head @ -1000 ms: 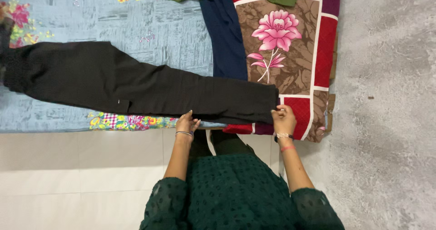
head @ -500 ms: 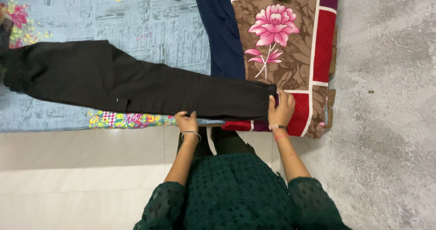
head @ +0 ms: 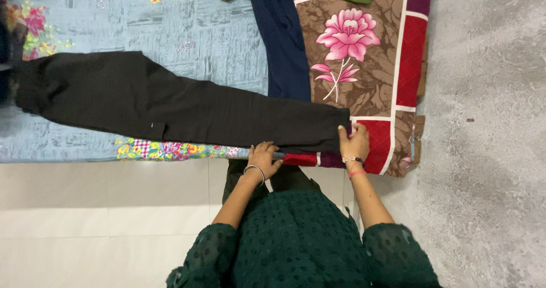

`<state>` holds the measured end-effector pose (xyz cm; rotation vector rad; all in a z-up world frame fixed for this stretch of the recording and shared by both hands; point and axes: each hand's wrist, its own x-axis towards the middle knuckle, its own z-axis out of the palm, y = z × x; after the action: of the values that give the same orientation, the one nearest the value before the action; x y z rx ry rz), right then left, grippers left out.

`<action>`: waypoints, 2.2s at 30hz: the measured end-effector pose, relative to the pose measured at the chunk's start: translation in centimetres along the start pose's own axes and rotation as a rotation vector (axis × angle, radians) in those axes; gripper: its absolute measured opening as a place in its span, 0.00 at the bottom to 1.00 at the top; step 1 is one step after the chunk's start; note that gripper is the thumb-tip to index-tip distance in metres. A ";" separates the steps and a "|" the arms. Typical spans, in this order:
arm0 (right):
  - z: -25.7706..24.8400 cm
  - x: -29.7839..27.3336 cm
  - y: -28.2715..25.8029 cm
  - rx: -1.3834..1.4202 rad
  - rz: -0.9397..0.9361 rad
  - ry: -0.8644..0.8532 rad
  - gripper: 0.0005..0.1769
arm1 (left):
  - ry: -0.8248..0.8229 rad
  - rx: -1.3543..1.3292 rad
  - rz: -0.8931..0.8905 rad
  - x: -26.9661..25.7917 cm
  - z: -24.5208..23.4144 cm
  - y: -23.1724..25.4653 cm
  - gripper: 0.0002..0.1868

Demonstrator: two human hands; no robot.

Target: The person folds a pair of black trackpants with yellow stripes on a bed and then places them into an open suitcase already containing other folded clothes.

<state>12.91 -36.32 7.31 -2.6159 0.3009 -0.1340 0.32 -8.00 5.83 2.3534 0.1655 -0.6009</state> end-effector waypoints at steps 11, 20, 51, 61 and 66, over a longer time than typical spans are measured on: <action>1.2 -0.5 0.0 0.464 0.120 -0.369 0.19 | 0.119 -0.590 0.248 5.7 -0.9 6.2 0.36; -3.1 -1.1 -13.9 1.477 0.431 -0.814 0.29 | 0.006 -0.947 0.267 5.3 -3.0 3.4 0.40; 21.3 -13.5 -35.2 0.610 0.062 -1.068 0.21 | 0.557 -0.449 -0.123 -2.4 -37.0 -43.0 0.27; 23.6 -18.4 -35.6 0.559 0.113 -1.019 0.18 | 0.613 -0.225 -0.244 -3.2 -45.8 -56.6 0.25; 24.8 -18.5 -33.6 0.540 0.146 -0.975 0.20 | 0.683 -0.052 -0.569 -4.8 -48.7 -54.8 0.24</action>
<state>4.99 8.26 1.54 -1.8383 0.0765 0.9424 -0.76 65.45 7.10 2.3644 1.1634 -0.0085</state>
